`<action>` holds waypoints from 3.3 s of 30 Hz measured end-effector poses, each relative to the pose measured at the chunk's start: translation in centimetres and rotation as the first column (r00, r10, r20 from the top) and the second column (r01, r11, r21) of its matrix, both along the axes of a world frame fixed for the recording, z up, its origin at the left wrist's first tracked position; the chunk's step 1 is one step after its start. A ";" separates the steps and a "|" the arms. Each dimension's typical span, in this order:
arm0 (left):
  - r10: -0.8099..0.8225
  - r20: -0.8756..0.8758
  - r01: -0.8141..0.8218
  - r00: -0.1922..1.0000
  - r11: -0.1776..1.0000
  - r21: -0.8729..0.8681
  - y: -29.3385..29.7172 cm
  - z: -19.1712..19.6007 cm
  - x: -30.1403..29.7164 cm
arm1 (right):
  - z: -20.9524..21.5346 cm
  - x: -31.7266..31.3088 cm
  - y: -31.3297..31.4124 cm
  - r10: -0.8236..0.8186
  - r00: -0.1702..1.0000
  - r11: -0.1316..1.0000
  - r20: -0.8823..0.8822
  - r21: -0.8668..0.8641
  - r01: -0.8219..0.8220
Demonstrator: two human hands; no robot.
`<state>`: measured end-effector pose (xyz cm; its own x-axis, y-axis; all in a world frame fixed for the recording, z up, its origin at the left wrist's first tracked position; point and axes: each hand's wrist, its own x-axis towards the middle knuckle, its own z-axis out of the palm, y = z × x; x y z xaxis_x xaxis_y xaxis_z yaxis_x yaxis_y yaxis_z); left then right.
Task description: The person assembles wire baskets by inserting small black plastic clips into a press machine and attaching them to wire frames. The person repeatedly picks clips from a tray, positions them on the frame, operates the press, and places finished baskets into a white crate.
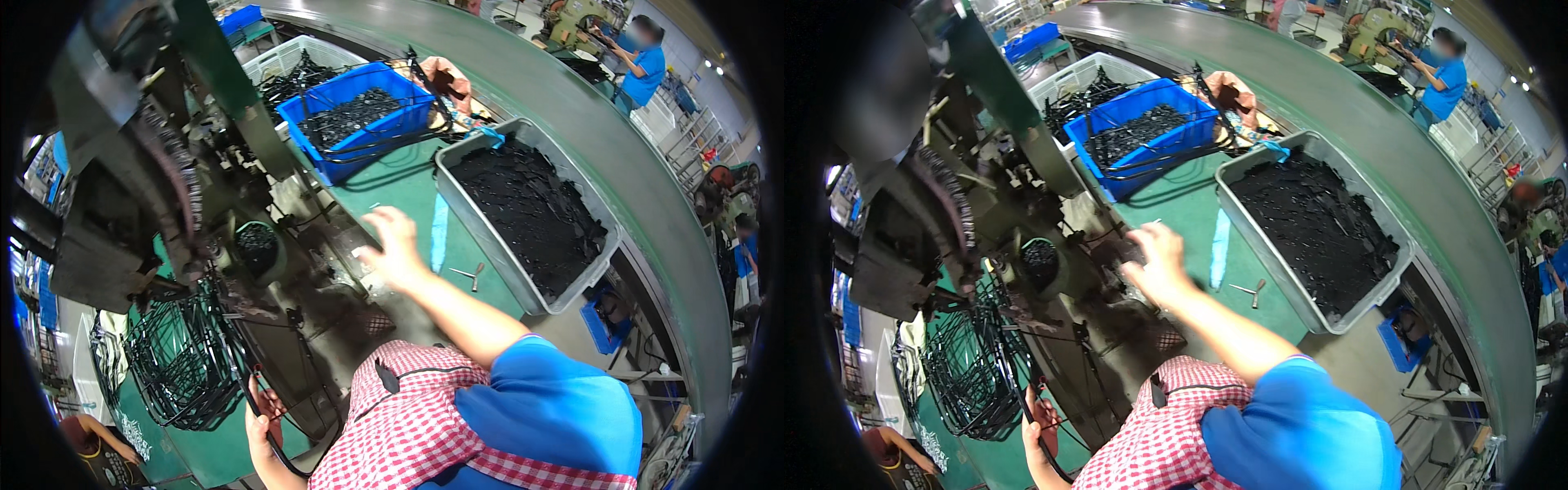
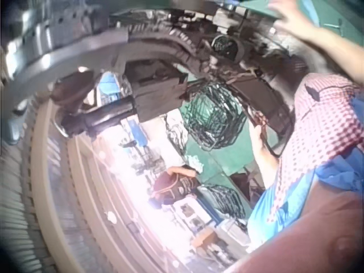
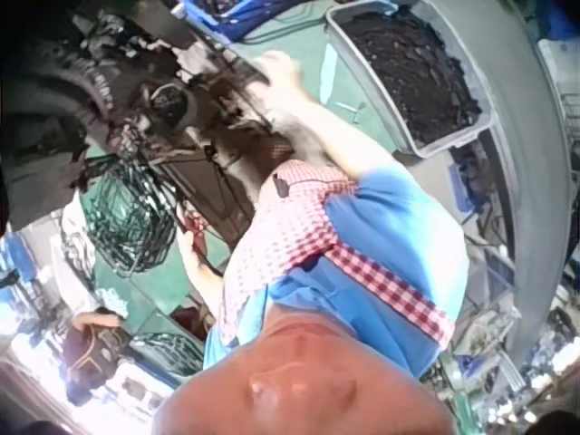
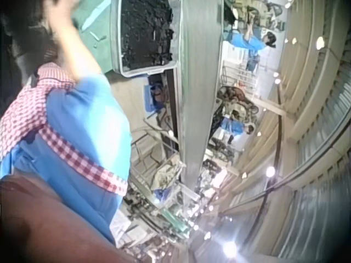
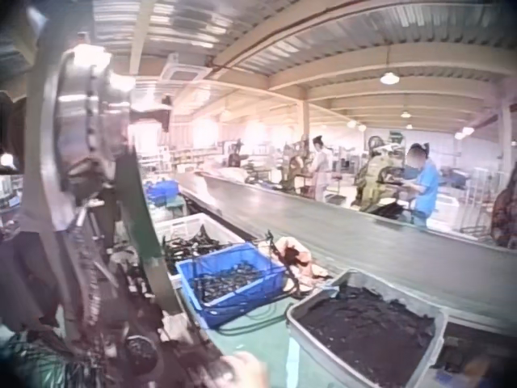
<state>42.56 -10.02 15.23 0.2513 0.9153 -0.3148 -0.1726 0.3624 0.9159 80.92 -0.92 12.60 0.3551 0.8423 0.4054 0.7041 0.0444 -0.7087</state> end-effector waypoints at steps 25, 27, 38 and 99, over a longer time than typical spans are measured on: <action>0.014 0.229 -0.026 0.973 0.999 0.046 -1.3 -0.4 6.3 | -11.5 38.8 -21.3 -0.269 0.962 0.547 0.055 -0.813 0.199; 0.018 0.210 -0.029 0.978 0.998 0.050 -1.4 -0.4 6.2 | -11.4 38.3 -22.3 -0.413 0.910 0.648 -0.031 -0.713 0.269; 0.058 0.069 -0.056 0.996 0.998 -0.028 -1.2 0.7 4.8 | -0.6 24.9 -13.8 -0.209 0.569 0.964 -0.796 -0.266 -0.018; -0.218 0.029 0.218 0.976 0.976 -0.015 2.0 2.7 -3.6 | -2.6 -15.6 5.6 0.200 0.392 0.906 -0.898 0.018 -0.423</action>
